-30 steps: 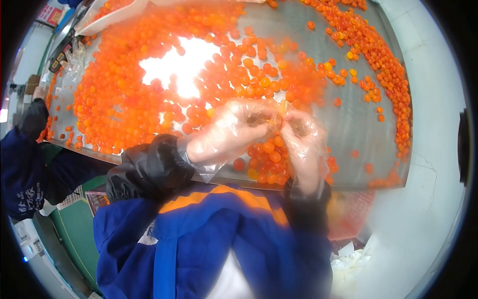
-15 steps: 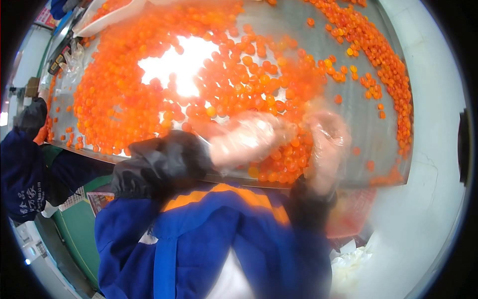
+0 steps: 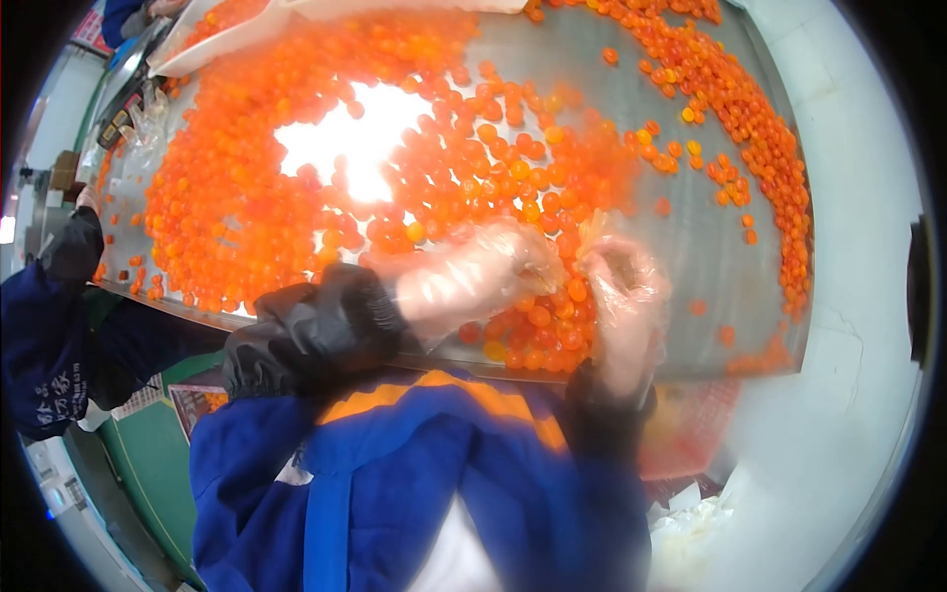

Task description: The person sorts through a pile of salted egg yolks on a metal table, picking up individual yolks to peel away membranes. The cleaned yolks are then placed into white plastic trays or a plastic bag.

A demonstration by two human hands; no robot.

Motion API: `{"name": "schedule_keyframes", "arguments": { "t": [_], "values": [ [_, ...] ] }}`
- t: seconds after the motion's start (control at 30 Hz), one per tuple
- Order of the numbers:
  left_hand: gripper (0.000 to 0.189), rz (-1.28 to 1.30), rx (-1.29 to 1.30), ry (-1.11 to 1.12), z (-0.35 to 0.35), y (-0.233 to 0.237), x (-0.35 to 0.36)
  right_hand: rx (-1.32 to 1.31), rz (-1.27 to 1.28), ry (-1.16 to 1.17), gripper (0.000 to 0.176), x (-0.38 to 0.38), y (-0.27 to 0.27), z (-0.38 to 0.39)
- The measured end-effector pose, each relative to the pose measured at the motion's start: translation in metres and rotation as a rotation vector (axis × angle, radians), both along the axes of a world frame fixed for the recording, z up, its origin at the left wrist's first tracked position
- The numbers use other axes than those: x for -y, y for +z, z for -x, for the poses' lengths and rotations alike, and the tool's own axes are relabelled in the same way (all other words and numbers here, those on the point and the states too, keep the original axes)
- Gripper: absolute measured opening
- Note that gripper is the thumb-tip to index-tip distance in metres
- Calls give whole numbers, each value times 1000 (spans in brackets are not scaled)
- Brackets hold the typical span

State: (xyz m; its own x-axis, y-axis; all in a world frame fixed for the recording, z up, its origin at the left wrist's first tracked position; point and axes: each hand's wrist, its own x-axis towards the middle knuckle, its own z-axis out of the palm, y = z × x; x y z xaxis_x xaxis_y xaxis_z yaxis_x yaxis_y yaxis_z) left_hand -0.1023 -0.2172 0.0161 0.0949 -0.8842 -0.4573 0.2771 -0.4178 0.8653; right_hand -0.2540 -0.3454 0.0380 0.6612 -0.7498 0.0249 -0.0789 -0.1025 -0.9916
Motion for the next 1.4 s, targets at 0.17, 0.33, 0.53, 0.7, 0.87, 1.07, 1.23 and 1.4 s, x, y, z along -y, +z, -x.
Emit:
{"name": "schedule_keyframes", "arguments": {
  "t": [0.17,0.33,0.53,0.7,0.87,1.07,1.23,1.4],
  "values": [
    [38,169,713,-81,-9,55,-10,2,169,92,14,0,-12,-9],
    [45,190,910,-17,-7,52,-20,-3,364,147,16,-8,-6,-20],
    [68,422,1128,112,-7,47,-26,-1,285,245,14,-19,9,-26],
    [88,257,971,1,-7,58,-30,-59,343,304,13,-22,11,-26],
    [39,-4,460,259,-4,73,-24,-147,366,319,16,-26,8,-27],
    [69,-223,214,368,4,65,-21,-194,434,327,16,-29,-1,-30],
    [58,-229,167,363,1,73,-22,-175,437,298,16,-30,-4,-30],
    [51,-165,-30,403,1,65,-29,-119,306,280,17,-30,-9,-28]
  ]
}}
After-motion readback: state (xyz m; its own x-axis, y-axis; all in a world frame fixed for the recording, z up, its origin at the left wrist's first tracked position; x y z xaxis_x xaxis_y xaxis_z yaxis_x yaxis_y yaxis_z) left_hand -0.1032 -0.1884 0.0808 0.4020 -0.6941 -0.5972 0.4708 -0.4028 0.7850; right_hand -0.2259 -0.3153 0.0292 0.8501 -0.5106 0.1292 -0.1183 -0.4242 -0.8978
